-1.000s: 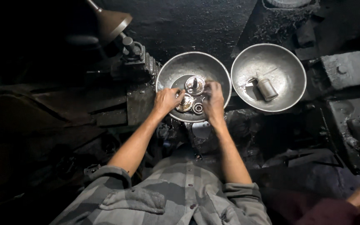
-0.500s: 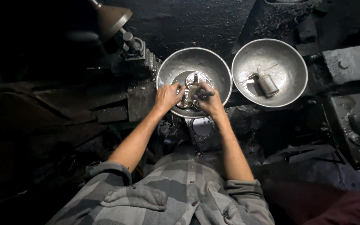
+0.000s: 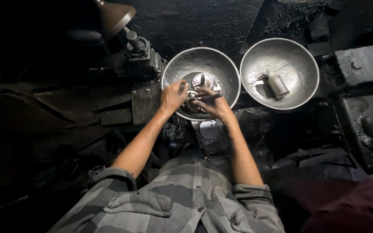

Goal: The person washes small metal parts in a basin of liquid, moving them around by hand, then holds a metal part against a spinning bench grinder to grind its surface, repositioning the part repeatedly while grinding.

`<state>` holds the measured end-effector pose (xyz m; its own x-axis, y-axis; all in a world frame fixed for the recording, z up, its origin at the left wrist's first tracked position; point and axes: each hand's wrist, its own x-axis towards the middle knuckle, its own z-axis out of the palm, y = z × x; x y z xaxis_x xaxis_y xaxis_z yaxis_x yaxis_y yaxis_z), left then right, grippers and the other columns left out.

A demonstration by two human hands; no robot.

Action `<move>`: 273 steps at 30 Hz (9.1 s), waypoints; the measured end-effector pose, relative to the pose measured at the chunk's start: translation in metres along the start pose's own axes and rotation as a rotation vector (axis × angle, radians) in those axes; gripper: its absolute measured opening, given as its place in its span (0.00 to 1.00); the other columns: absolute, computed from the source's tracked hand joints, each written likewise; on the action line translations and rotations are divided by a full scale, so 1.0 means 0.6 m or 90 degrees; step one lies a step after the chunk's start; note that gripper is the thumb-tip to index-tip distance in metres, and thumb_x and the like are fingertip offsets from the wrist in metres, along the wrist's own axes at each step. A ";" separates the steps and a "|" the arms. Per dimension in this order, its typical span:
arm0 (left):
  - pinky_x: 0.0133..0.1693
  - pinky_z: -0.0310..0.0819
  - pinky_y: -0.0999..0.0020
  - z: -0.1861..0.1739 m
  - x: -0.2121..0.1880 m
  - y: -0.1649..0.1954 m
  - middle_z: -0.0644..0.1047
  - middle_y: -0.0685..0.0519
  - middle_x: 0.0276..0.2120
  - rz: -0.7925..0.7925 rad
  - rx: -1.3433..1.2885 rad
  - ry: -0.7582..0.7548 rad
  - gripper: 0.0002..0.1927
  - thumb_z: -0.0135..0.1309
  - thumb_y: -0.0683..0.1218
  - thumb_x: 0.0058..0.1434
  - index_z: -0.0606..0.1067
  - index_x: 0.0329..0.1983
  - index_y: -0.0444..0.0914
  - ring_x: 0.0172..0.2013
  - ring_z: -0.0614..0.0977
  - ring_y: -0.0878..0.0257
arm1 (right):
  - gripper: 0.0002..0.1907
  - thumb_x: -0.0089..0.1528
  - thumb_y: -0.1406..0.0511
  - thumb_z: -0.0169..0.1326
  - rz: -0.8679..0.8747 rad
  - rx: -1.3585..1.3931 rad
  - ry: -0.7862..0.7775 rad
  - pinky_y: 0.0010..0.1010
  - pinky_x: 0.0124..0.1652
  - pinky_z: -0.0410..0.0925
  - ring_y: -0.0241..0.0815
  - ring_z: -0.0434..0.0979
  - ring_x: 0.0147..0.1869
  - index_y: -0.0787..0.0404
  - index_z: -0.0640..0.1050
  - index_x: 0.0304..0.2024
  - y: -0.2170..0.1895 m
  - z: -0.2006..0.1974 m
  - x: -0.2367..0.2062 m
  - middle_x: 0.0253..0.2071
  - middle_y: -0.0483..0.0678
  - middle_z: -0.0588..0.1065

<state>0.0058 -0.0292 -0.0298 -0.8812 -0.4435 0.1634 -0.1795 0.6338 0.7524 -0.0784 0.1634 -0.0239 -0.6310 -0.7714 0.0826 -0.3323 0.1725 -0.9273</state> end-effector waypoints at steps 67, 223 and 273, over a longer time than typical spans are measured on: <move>0.46 0.74 0.54 0.022 0.014 -0.031 0.76 0.44 0.40 0.105 -0.062 0.251 0.18 0.34 0.54 0.77 0.70 0.49 0.37 0.42 0.79 0.51 | 0.13 0.55 0.69 0.63 0.066 -0.103 0.110 0.36 0.43 0.75 0.46 0.85 0.41 0.61 0.83 0.43 -0.009 0.040 0.147 0.38 0.52 0.83; 0.48 0.71 0.55 0.036 -0.001 -0.008 0.81 0.41 0.25 0.094 0.322 0.017 0.21 0.52 0.57 0.74 0.84 0.46 0.36 0.27 0.83 0.49 | 0.16 0.56 0.61 0.60 0.008 -0.300 0.177 0.43 0.50 0.76 0.50 0.82 0.49 0.59 0.79 0.46 0.050 -0.058 -0.016 0.46 0.50 0.79; 0.46 0.71 0.55 0.025 -0.010 -0.001 0.80 0.39 0.27 0.094 0.316 0.024 0.20 0.53 0.57 0.74 0.84 0.43 0.37 0.29 0.82 0.46 | 0.20 0.55 0.59 0.61 -0.039 -0.308 0.194 0.44 0.52 0.74 0.52 0.81 0.53 0.59 0.79 0.49 0.051 -0.048 -0.023 0.53 0.52 0.78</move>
<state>0.0047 -0.0174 -0.0404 -0.8980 -0.3433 0.2752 -0.2483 0.9118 0.3271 -0.1001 0.1969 -0.0427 -0.7501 -0.5899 0.2989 -0.6124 0.4490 -0.6507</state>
